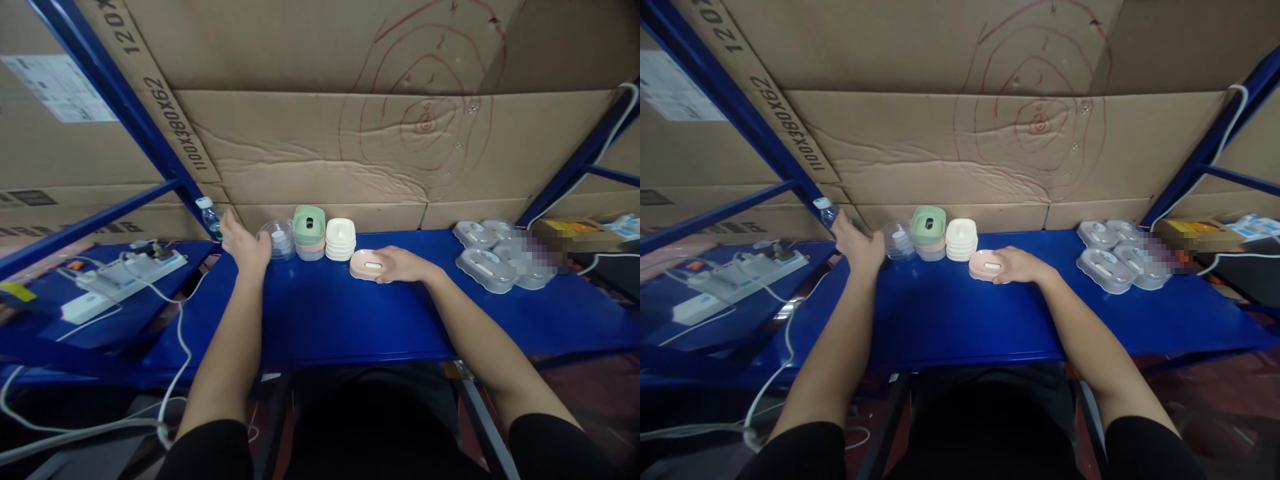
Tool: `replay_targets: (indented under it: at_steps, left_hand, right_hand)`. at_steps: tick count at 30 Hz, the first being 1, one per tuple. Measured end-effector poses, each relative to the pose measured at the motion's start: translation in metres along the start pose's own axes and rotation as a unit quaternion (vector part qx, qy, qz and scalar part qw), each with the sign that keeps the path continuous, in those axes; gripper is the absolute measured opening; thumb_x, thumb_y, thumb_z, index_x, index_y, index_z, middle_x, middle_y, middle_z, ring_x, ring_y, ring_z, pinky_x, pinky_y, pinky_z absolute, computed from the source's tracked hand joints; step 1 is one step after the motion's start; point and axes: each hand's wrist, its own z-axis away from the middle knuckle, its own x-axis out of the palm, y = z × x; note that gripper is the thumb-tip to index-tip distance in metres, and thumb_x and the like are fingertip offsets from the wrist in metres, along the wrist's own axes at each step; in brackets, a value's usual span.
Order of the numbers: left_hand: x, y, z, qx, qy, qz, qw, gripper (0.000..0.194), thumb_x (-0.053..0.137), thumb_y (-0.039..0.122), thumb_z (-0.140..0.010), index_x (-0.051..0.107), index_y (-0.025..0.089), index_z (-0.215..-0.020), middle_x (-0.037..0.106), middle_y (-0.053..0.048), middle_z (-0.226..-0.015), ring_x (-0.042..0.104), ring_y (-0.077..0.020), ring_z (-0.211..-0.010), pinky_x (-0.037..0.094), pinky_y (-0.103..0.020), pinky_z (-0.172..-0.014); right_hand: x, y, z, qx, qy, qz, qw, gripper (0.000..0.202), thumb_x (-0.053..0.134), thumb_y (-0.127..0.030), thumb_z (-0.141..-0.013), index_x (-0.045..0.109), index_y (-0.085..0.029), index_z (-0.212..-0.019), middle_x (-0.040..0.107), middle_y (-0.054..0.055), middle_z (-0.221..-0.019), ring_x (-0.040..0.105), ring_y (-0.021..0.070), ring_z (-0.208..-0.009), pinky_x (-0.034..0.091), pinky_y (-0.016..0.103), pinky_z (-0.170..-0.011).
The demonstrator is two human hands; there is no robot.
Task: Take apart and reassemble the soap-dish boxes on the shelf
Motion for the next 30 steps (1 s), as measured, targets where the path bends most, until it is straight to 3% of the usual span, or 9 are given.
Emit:
replay_targets:
  at_steps: [2, 5, 8, 11, 17, 22, 25, 28, 30]
  left_hand:
    - [0.000, 0.017, 0.011, 0.084, 0.015, 0.016, 0.996, 0.087, 0.061, 0.032, -0.084, 0.026, 0.008, -0.160, 0.032, -0.026, -0.164, 0.028, -0.0399, -0.155, 0.023, -0.057, -0.126]
    - [0.004, 0.050, 0.039, 0.200, -0.023, 0.033, 0.979, 0.078, 0.059, 0.048, -0.092, 0.036, 0.011, -0.156, 0.038, -0.025, -0.161, 0.033, -0.0412, -0.152, 0.020, -0.058, -0.124]
    - [0.013, 0.078, 0.073, 0.343, -0.105, 0.057, 0.932, 0.087, 0.063, 0.069, -0.086, 0.043, 0.017, -0.153, 0.042, -0.023, -0.161, 0.037, -0.0426, -0.149, 0.019, -0.058, -0.123]
    - [0.024, 0.092, 0.097, 0.433, -0.151, 0.068, 0.886, 0.095, 0.064, 0.080, -0.080, 0.045, 0.022, -0.153, 0.042, -0.021, -0.162, 0.038, -0.0432, -0.149, 0.018, -0.059, -0.123]
    - [0.036, 0.088, 0.107, 0.472, -0.193, 0.050, 0.859, 0.107, 0.070, 0.079, -0.077, 0.040, 0.016, -0.158, 0.040, -0.027, -0.161, 0.038, -0.0436, -0.149, 0.020, -0.060, -0.122]
    - [0.036, 0.085, 0.103, 0.487, -0.183, 0.082, 0.850, 0.121, 0.070, 0.083, -0.074, 0.028, 0.013, -0.162, 0.039, -0.030, -0.161, 0.036, -0.0448, -0.150, 0.020, -0.061, -0.122]
    - [0.035, 0.084, 0.097, 0.495, -0.175, 0.088, 0.846, 0.096, 0.063, 0.070, -0.089, 0.029, 0.018, -0.162, 0.040, -0.026, -0.161, 0.041, -0.0407, -0.148, 0.029, -0.059, -0.119]
    - [0.034, 0.083, 0.092, 0.515, -0.181, 0.077, 0.834, 0.064, 0.059, 0.046, -0.099, 0.039, 0.025, -0.157, 0.044, -0.021, -0.160, 0.050, -0.0361, -0.141, 0.039, -0.056, -0.114]
    - [0.032, 0.084, 0.089, 0.530, -0.175, 0.077, 0.826, 0.055, 0.058, 0.039, -0.101, 0.045, 0.027, -0.152, 0.046, -0.019, -0.159, 0.055, -0.0344, -0.137, 0.043, -0.055, -0.111]
  right_hand:
    - [0.002, 0.001, -0.001, 0.011, -0.001, -0.035, 0.999, 0.071, 0.085, -0.048, -0.072, 0.067, -0.023, -0.136, 0.065, 0.012, -0.136, 0.061, 0.0353, -0.126, 0.048, 0.050, -0.107]
    - [0.002, 0.001, 0.000, 0.007, 0.016, -0.100, 0.995, 0.061, 0.086, -0.041, -0.070, 0.070, -0.023, -0.126, 0.064, 0.011, -0.134, 0.060, 0.0334, -0.126, 0.047, 0.051, -0.109]
    - [0.001, -0.003, 0.002, 0.013, 0.022, -0.191, 0.981, 0.055, 0.085, -0.040, -0.071, 0.071, -0.025, -0.123, 0.064, 0.009, -0.133, 0.062, 0.0308, -0.122, 0.052, 0.048, -0.103]
    - [0.000, -0.009, 0.002, 0.012, 0.014, -0.256, 0.966, 0.052, 0.085, -0.040, -0.072, 0.071, -0.025, -0.119, 0.065, 0.008, -0.132, 0.064, 0.0286, -0.119, 0.053, 0.045, -0.100]
    - [-0.005, -0.010, 0.001, -0.054, 0.025, -0.236, 0.970, 0.035, 0.086, -0.036, -0.068, 0.071, -0.021, -0.095, 0.067, 0.007, -0.125, 0.061, 0.0283, -0.121, 0.044, 0.045, -0.109]
    - [-0.008, -0.009, 0.000, -0.041, 0.036, -0.329, 0.943, 0.039, 0.084, -0.047, -0.072, 0.069, -0.021, -0.098, 0.071, 0.007, -0.121, 0.065, 0.0259, -0.111, 0.050, 0.042, -0.099]
    - [-0.007, -0.014, 0.000, 0.007, 0.080, -0.371, 0.925, 0.046, 0.076, -0.062, -0.077, 0.069, -0.021, -0.096, 0.074, 0.008, -0.118, 0.068, 0.0255, -0.102, 0.055, 0.039, -0.087]
    - [-0.005, -0.019, -0.001, 0.065, 0.130, -0.397, 0.906, 0.057, 0.066, -0.077, -0.078, 0.069, -0.020, -0.083, 0.075, 0.006, -0.081, 0.070, 0.0238, -0.074, 0.055, 0.033, -0.064]
    - [-0.005, -0.020, -0.001, 0.086, 0.139, -0.433, 0.886, 0.065, 0.060, -0.083, -0.079, 0.071, -0.019, -0.082, 0.072, 0.007, -0.068, 0.068, 0.0231, -0.059, 0.049, 0.032, -0.049]
